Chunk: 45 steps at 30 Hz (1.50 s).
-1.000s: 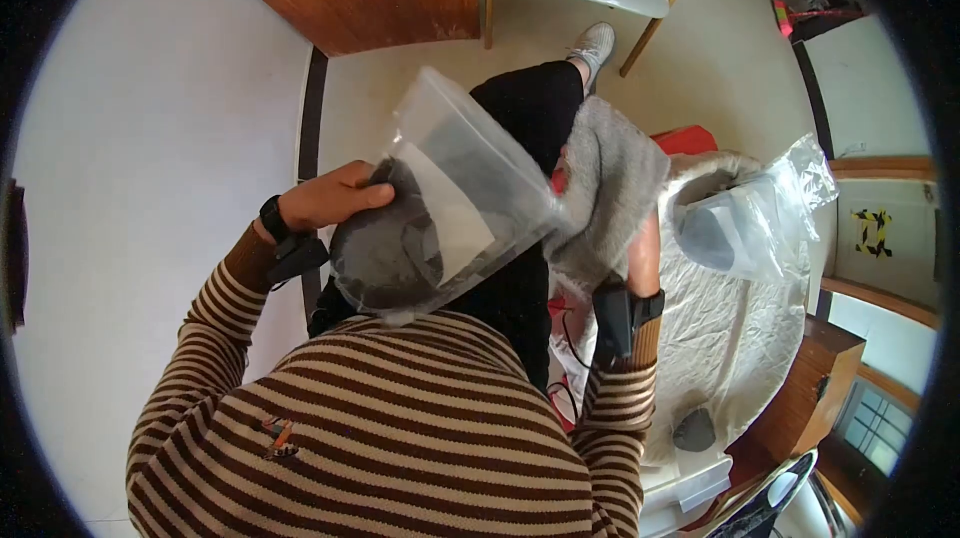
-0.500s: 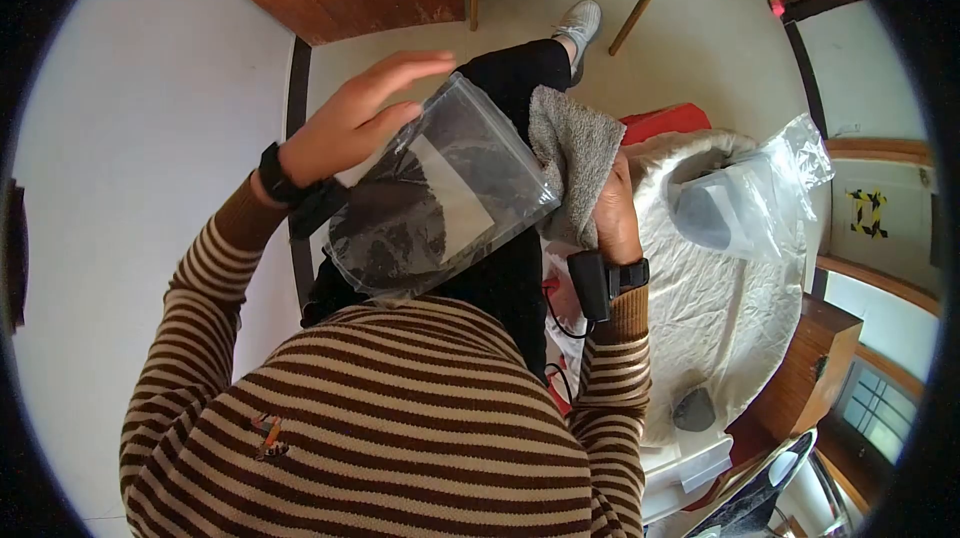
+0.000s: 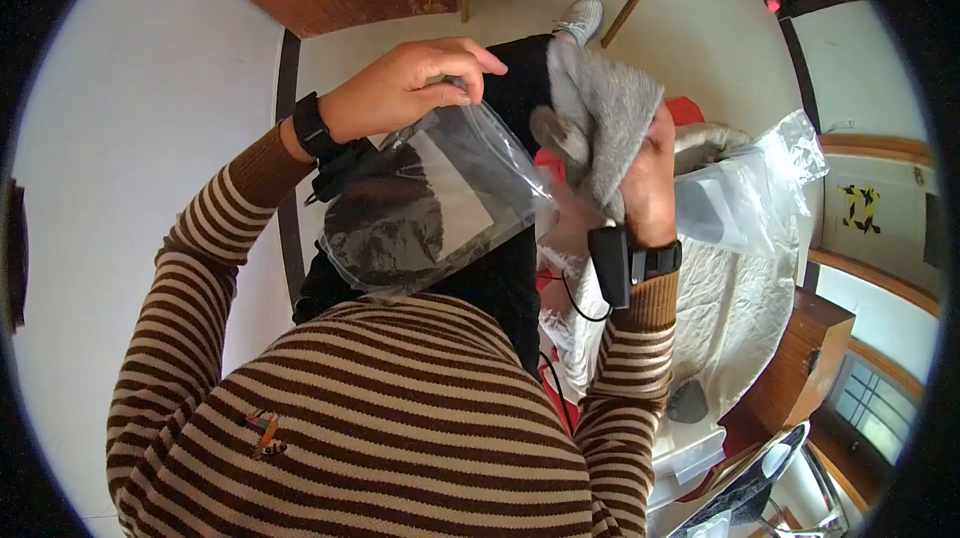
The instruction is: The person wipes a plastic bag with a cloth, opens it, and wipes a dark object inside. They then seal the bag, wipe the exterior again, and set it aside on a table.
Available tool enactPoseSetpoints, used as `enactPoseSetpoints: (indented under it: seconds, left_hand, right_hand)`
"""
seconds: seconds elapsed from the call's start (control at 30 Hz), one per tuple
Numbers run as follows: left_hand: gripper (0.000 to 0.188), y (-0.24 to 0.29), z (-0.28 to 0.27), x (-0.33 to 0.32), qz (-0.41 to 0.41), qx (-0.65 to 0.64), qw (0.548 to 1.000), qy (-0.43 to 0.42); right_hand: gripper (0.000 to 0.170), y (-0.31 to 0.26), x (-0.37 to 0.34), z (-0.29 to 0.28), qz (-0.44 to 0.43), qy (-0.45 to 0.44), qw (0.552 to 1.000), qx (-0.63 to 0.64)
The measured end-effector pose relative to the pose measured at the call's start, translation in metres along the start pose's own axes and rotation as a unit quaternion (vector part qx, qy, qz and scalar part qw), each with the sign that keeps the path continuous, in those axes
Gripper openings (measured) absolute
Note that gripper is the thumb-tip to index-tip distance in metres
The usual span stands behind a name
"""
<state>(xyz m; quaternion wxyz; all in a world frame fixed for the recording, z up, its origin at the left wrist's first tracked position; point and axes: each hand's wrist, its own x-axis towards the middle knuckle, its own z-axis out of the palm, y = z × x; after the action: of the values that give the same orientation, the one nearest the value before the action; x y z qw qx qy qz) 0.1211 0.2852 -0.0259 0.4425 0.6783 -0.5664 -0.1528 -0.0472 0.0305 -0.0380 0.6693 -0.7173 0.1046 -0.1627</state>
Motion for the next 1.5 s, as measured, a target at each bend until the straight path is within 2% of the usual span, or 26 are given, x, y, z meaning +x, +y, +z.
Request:
enactPoseSetpoints:
  seconds: [0.1, 0.13, 0.2, 0.23, 0.37, 0.4, 0.5, 0.6, 0.63, 0.73, 0.77, 0.87, 0.93, 1.03, 1.07, 1.17, 1.27, 1.33, 1.43, 1.47, 1.5]
  left_hand:
    - [0.004, 0.001, 0.001, 0.002, 0.027, -0.042, 0.999, 0.013]
    - [0.004, 0.001, -0.002, 0.002, 0.022, -0.045, 0.999, 0.005]
    - [0.004, 0.000, -0.006, 0.000, 0.012, -0.050, 0.999, -0.006]
    - [0.004, -0.002, -0.006, -0.001, 0.010, -0.050, 0.999, -0.003]
    - [0.003, -0.006, 0.001, -0.011, -0.009, -0.048, 0.999, -0.001]
    - [0.005, -0.008, 0.004, -0.011, -0.004, -0.057, 0.998, 0.024]
    - [0.008, -0.016, 0.015, -0.010, 0.010, -0.078, 0.994, 0.075]
    - [0.011, -0.023, 0.021, -0.020, -0.080, -0.146, 0.955, 0.245]
    - [0.011, -0.023, 0.018, -0.028, -0.083, -0.143, 0.954, 0.248]
    - [0.014, -0.016, 0.008, -0.060, -0.280, -0.257, 0.913, 0.148]
    - [0.014, -0.019, 0.011, -0.062, -0.282, -0.259, 0.912, 0.149]
    - [0.017, -0.026, 0.019, -0.060, -0.172, -0.141, 0.972, 0.075]
    - [0.019, -0.028, 0.023, -0.055, -0.170, -0.143, 0.972, 0.081]
    - [0.022, -0.030, 0.027, -0.050, -0.167, -0.149, 0.970, 0.090]
    - [0.023, -0.031, 0.027, -0.050, -0.182, -0.166, 0.965, 0.092]
    - [0.024, -0.026, 0.025, -0.053, -0.216, -0.200, 0.950, 0.101]
    - [0.023, -0.020, 0.026, -0.053, -0.238, -0.277, 0.924, 0.110]
    - [0.024, -0.027, 0.030, -0.051, -0.216, -0.248, 0.938, 0.112]
    - [0.025, -0.035, 0.034, -0.050, -0.172, -0.187, 0.959, 0.124]
    - [0.025, -0.034, 0.033, -0.050, -0.182, -0.196, 0.957, 0.115]
    - [0.025, -0.032, 0.032, -0.050, -0.191, -0.205, 0.954, 0.106]
  right_hand:
    - [0.033, -0.014, 0.014, 0.037, 0.008, -0.076, 0.991, 0.109]
    - [0.033, -0.012, 0.016, 0.044, 0.008, -0.076, 0.991, 0.110]
    - [0.031, -0.003, 0.019, 0.057, -0.083, -0.218, 0.970, -0.072]
    - [0.029, 0.001, 0.021, 0.061, -0.128, -0.287, 0.936, -0.161]
    - [0.025, -0.011, 0.009, 0.057, -0.066, -0.376, 0.906, -0.184]
    - [0.025, -0.013, 0.010, 0.060, -0.064, -0.379, 0.904, -0.185]
    - [0.025, -0.019, 0.015, 0.069, -0.128, -0.304, 0.902, -0.279]
    - [0.026, -0.026, 0.023, 0.082, -0.138, -0.281, 0.915, -0.256]
    - [0.027, -0.026, 0.025, 0.085, -0.144, -0.268, 0.921, -0.242]
    - [0.028, -0.017, 0.028, 0.086, -0.118, -0.259, 0.925, -0.253]
    - [0.028, -0.016, 0.028, 0.087, -0.104, -0.254, 0.925, -0.262]
    - [0.026, -0.023, 0.034, 0.096, -0.138, -0.265, 0.915, -0.272]
    - [0.025, -0.024, 0.040, 0.100, -0.159, -0.267, 0.909, -0.279]
    - [0.025, -0.004, 0.049, 0.105, -0.206, -0.175, 0.918, -0.291]
    - [0.025, 0.004, 0.049, 0.105, -0.207, -0.177, 0.917, -0.290]
    - [0.023, 0.013, 0.044, 0.110, -0.087, -0.072, 0.979, -0.172]
    - [0.020, 0.008, 0.037, 0.106, -0.099, -0.118, 0.963, -0.223]
    - [0.018, -0.003, 0.032, 0.102, -0.106, -0.136, 0.953, -0.250]
    - [0.021, -0.019, 0.026, 0.097, -0.158, -0.271, 0.882, -0.352]
    - [0.021, -0.022, 0.025, 0.093, -0.158, -0.273, 0.881, -0.353]
    - [0.026, -0.023, 0.024, 0.087, -0.084, -0.302, 0.908, -0.277]
